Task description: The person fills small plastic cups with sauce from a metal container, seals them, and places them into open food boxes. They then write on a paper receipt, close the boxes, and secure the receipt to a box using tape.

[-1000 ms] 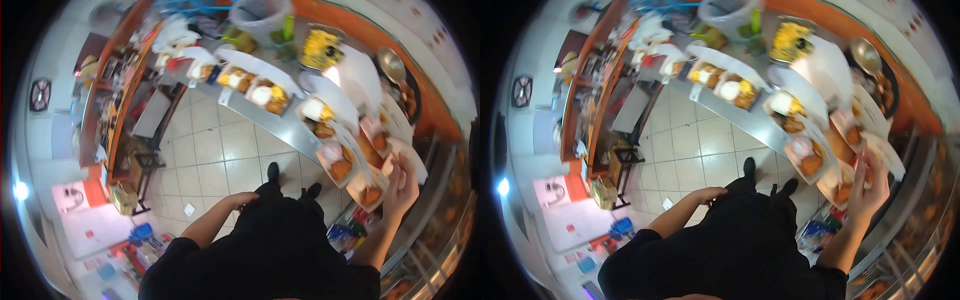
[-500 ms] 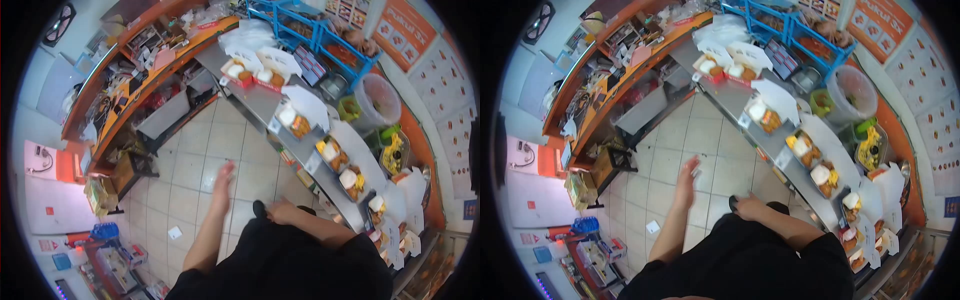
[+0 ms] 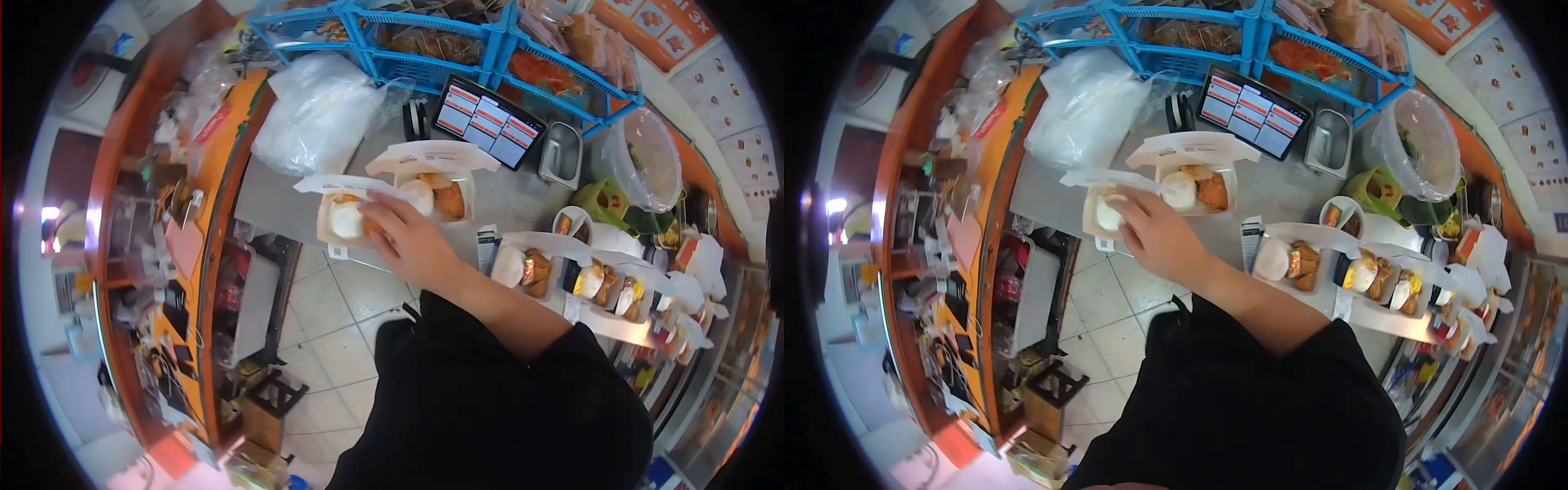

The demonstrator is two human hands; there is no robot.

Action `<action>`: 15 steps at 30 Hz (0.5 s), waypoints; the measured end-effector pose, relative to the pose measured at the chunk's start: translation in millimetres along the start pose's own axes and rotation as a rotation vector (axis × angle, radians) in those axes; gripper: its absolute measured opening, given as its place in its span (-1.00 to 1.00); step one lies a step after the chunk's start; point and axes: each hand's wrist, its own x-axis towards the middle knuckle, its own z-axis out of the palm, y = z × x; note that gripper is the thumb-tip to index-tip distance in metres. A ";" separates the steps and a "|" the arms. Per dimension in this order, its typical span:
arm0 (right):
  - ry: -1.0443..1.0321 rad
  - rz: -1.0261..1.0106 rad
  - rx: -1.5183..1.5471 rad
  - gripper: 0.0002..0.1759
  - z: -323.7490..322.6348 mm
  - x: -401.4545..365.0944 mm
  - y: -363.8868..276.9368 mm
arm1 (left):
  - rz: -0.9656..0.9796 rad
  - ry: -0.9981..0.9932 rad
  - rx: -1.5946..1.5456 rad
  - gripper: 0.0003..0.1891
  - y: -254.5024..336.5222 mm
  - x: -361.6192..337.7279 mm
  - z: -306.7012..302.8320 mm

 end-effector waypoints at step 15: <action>0.509 0.905 -0.602 -0.83 -128.0 70.6 106.6 | 0.233 -0.791 1.802 -0.43 442.1 154.6 -319.3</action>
